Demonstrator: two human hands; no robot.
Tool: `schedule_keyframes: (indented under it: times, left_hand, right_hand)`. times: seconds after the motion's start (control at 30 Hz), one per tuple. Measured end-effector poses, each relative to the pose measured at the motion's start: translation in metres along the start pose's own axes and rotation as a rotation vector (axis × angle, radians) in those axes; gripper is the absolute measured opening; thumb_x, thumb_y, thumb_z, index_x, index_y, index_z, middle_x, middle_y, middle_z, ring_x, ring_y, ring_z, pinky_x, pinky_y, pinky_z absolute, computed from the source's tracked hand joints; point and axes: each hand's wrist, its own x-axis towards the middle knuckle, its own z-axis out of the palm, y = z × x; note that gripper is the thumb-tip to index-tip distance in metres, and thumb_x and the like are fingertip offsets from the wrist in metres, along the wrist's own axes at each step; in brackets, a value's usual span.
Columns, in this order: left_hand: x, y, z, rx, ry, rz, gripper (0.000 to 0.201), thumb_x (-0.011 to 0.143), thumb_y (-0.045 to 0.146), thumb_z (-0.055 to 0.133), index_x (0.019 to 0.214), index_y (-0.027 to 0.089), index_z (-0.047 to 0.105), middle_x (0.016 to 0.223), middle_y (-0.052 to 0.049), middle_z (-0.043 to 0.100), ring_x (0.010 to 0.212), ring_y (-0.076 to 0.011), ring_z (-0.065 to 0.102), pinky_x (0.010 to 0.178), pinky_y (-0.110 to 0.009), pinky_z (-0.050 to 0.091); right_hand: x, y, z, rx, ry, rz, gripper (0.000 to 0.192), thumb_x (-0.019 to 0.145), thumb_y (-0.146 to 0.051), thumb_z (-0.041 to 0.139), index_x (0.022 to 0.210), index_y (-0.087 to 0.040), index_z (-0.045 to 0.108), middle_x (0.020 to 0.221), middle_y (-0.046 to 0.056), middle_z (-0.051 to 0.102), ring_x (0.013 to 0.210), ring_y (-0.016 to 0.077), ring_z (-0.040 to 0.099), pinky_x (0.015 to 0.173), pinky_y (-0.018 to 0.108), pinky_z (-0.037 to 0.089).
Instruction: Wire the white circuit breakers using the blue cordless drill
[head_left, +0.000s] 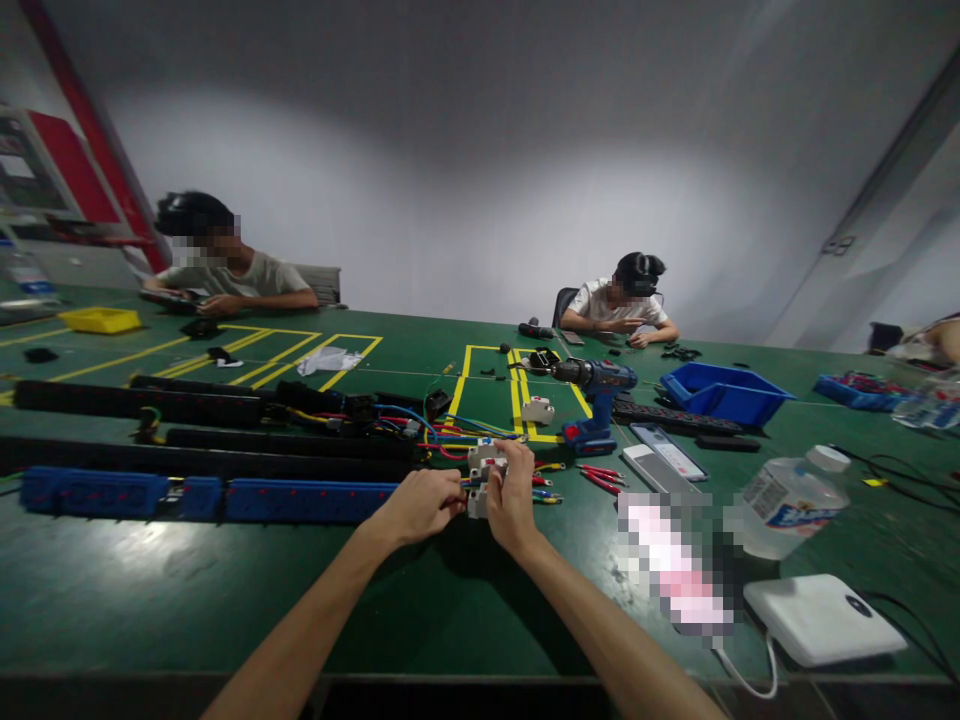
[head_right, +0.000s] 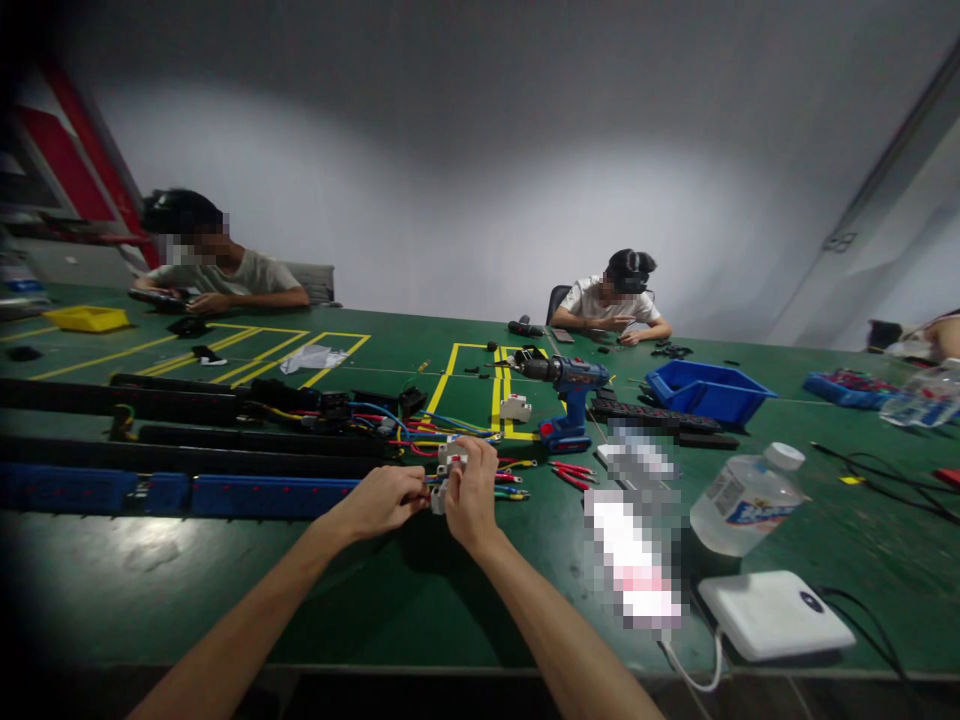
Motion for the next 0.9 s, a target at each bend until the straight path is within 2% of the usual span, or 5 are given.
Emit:
schedule_keyframes:
  times: [0.3,0.47,0.63,0.77,0.9]
  left_hand:
    - [-0.0003,0.0009,-0.0015,0.002,0.007,0.007,0.016,0.091,0.027,0.057,0.087,0.024,0.072,0.093,-0.001,0.068,0.08,-0.0174,0.064,0.064,-0.027,0.037]
    - [0.0009,0.002,-0.0006,0.009,0.025,-0.028,0.013,0.086,0.024,0.06,0.083,0.025,0.073,0.089,0.0,0.067,0.077,-0.0164,0.063,0.062,-0.028,0.034]
    - [0.0028,0.0022,0.0024,0.022,0.057,-0.072,0.011,0.082,0.024,0.062,0.077,0.024,0.071,0.08,0.001,0.064,0.07,-0.015,0.059,0.059,-0.028,0.03]
    - [0.0035,0.003,0.0028,-0.009,0.06,-0.07,0.01,0.081,0.023,0.062,0.081,0.025,0.072,0.078,0.001,0.063,0.069,-0.0144,0.057,0.06,-0.027,0.031]
    - [0.0033,0.0034,0.0018,-0.059,0.059,-0.072,0.01,0.08,0.022,0.064,0.084,0.025,0.073,0.081,0.001,0.063,0.071,-0.014,0.059,0.063,-0.026,0.035]
  right_hand:
    - [0.0002,0.0037,-0.0003,0.004,-0.013,-0.052,0.043,0.09,-0.01,0.042,0.13,-0.023,0.049,0.124,0.01,0.052,0.119,0.0247,0.047,0.103,0.047,0.042]
    - [0.0012,0.0042,-0.0013,0.002,-0.023,-0.06,0.046,0.088,-0.008,0.042,0.131,-0.023,0.049,0.125,0.01,0.052,0.12,0.0246,0.047,0.104,0.047,0.042]
    - [0.0043,0.0009,-0.0029,-0.006,-0.02,-0.037,0.038,0.091,-0.013,0.045,0.127,-0.023,0.051,0.122,0.01,0.055,0.117,0.0245,0.049,0.103,0.046,0.043]
    - [0.0062,-0.0021,-0.0035,0.014,0.011,0.004,0.026,0.098,-0.024,0.046,0.123,-0.023,0.053,0.118,0.01,0.057,0.113,0.0243,0.051,0.099,0.045,0.044]
    - [0.0056,-0.001,-0.0042,0.053,0.027,0.05,0.026,0.099,-0.029,0.046,0.124,-0.023,0.053,0.117,0.009,0.057,0.111,0.0234,0.052,0.097,0.043,0.045]
